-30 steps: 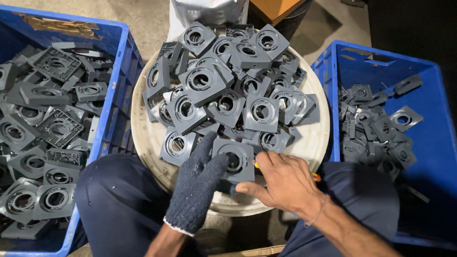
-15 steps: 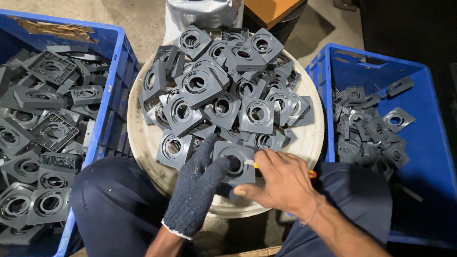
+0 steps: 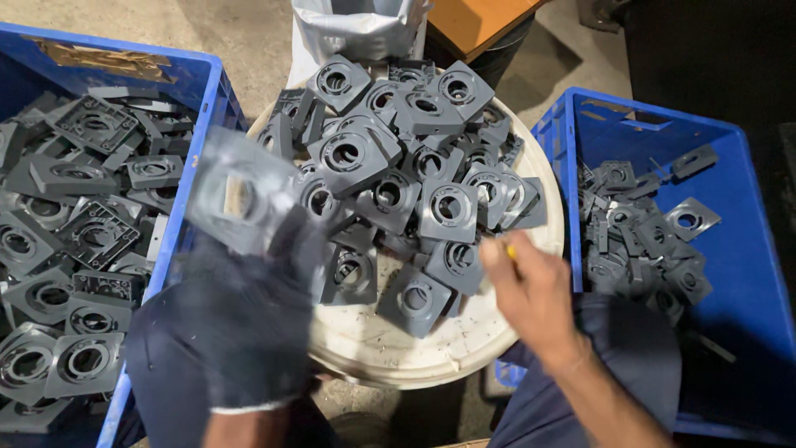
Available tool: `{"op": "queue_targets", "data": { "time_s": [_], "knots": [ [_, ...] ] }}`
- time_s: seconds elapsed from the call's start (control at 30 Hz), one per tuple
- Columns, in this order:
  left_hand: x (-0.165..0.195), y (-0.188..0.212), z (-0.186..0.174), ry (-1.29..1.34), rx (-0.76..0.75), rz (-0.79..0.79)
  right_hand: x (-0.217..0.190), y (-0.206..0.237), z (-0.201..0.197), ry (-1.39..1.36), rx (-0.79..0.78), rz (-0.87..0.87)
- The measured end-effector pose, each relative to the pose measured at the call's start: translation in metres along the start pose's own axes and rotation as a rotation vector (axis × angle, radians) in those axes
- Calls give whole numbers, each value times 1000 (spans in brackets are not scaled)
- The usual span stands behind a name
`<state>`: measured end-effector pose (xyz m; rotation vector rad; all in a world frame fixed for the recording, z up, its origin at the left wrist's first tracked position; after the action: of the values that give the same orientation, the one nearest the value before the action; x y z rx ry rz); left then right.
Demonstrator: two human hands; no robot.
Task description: The person cleans and finishes small grey plastic parts using a pair of pliers and a scraper tool, handling the items individually and placing some into a blue crate.
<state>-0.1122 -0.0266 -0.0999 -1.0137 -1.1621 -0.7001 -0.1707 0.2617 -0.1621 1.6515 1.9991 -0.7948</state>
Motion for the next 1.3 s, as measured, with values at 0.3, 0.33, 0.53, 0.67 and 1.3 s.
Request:
{"op": "queue_targets", "data": {
  "time_s": [0.3, 0.33, 0.53, 0.67, 1.3],
  "knots": [
    [-39, 39, 41, 195, -212, -707, 31, -68, 33, 66, 78, 5],
    [-42, 43, 48, 119, -258, -691, 30, -69, 35, -58, 84, 80],
    [-48, 47, 60, -20, -437, -485, -15, -37, 21, -759, 71, 152],
    [-61, 54, 64, 85, -499, -669, -28, 10, 34, -706, -193, 222],
    [-55, 51, 78, -185, -548, -318, -10, 22, -2, -156, -274, -334]
  ]
}}
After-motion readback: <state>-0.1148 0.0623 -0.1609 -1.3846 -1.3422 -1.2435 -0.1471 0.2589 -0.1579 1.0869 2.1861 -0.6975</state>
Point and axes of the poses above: each hand's wrist, its own y-axis away from the middle knuckle, its own z-axis out of the palm, x = y × z, the point moved 5 cm from there along -y, towards the middle knuckle, and after that the axes turned 5 degrees about -z, right-handed, at the moved point
